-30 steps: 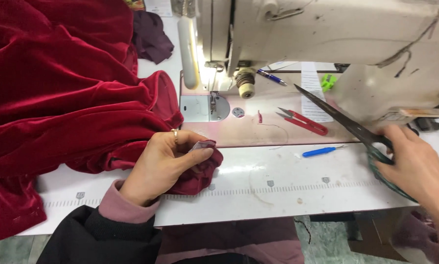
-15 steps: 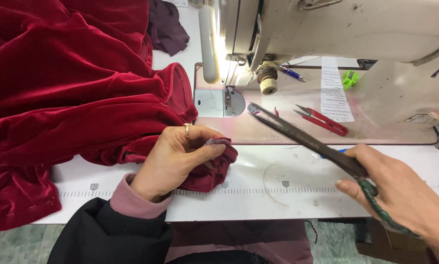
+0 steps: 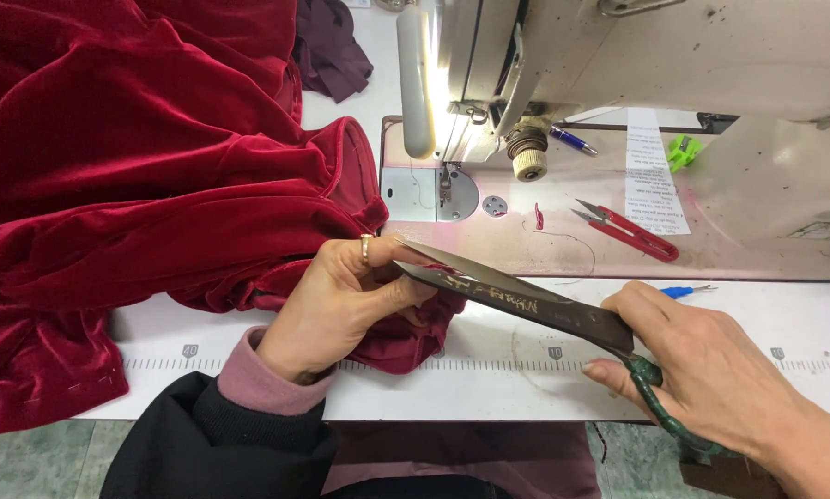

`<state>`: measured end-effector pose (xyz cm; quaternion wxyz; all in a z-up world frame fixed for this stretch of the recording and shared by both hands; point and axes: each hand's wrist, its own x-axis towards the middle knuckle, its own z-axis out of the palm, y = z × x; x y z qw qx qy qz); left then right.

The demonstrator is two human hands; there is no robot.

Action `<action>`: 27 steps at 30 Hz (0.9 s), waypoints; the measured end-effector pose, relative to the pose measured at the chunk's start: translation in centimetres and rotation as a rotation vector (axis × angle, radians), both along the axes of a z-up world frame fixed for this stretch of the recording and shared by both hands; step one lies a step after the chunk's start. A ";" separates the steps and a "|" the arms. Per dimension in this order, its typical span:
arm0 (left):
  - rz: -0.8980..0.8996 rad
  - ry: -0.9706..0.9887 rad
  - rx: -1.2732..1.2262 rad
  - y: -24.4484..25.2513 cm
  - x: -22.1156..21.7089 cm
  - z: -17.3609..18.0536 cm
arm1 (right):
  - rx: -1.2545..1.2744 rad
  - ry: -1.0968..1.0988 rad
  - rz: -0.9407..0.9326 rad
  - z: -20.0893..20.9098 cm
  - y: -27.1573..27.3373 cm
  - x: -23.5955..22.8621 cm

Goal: Trimming excess threads from a red velvet garment using scissors and then folding the piece for inspection.

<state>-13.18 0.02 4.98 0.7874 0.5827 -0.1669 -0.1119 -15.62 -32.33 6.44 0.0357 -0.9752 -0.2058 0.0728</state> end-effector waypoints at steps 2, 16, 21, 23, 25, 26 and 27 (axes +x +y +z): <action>-0.003 -0.013 0.010 0.0 0.0 0.1 | 0.009 -0.004 0.009 0.0 0.0 0.0; -0.007 0.002 0.003 0.0 0.0 -0.3 | -0.021 -0.162 0.072 -1.6 -0.9 0.0; -0.001 0.045 0.030 -0.3 -0.1 0.4 | -0.016 -0.178 0.042 -1.7 -1.0 -0.3; -0.006 0.043 0.026 -0.3 -0.1 0.5 | -0.025 -0.176 0.028 -1.5 -1.8 -0.3; 0.061 0.115 0.076 -0.2 -0.1 0.4 | -0.093 -0.073 -0.156 -1.2 -3.2 -0.4; 0.058 0.113 0.075 -0.3 -0.2 0.7 | -0.095 -0.075 -0.159 -0.8 -3.8 -0.1; 0.048 0.139 0.061 -0.4 -0.2 0.9 | -0.210 -0.032 -0.306 -0.5 -4.3 0.1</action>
